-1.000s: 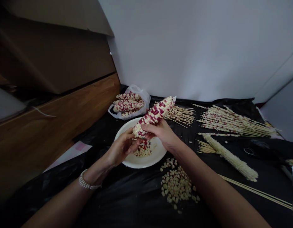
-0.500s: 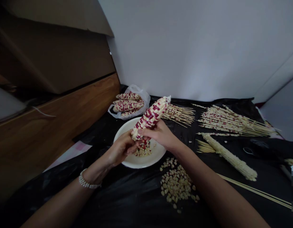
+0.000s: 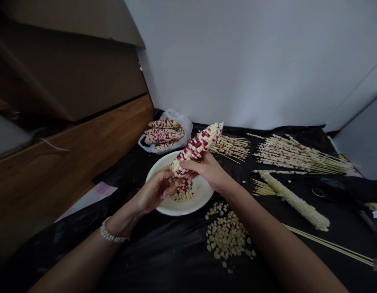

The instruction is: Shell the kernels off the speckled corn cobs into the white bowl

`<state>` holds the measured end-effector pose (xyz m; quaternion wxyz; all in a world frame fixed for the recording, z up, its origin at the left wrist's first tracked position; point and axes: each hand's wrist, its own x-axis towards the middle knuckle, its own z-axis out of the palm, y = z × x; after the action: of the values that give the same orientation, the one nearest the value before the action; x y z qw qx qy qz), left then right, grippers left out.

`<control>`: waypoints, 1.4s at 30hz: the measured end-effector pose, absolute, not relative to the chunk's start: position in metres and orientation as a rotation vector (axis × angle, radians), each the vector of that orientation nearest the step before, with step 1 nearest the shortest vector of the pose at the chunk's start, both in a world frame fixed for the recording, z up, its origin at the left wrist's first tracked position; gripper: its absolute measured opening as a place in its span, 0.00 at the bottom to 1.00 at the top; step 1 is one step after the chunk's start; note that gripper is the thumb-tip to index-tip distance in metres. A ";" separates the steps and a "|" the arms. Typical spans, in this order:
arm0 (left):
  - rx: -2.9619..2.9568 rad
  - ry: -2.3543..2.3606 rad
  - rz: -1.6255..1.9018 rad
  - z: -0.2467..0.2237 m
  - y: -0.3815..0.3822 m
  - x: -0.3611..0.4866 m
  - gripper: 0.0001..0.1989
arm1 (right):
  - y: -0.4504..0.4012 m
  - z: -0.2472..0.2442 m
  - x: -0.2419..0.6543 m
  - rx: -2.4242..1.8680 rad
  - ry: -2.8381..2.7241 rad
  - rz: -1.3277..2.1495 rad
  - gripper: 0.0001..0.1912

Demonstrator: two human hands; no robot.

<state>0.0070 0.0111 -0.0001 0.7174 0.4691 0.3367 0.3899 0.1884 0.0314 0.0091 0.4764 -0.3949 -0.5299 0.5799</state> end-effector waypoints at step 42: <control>1.110 0.833 0.896 -0.014 0.014 0.008 0.09 | 0.028 0.016 0.184 -1.034 -1.357 1.383 0.17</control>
<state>0.0084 0.0139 -0.0139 0.6778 0.4939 0.3709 0.3990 0.1843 0.0279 0.0164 0.4553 -0.4193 -0.5500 0.5607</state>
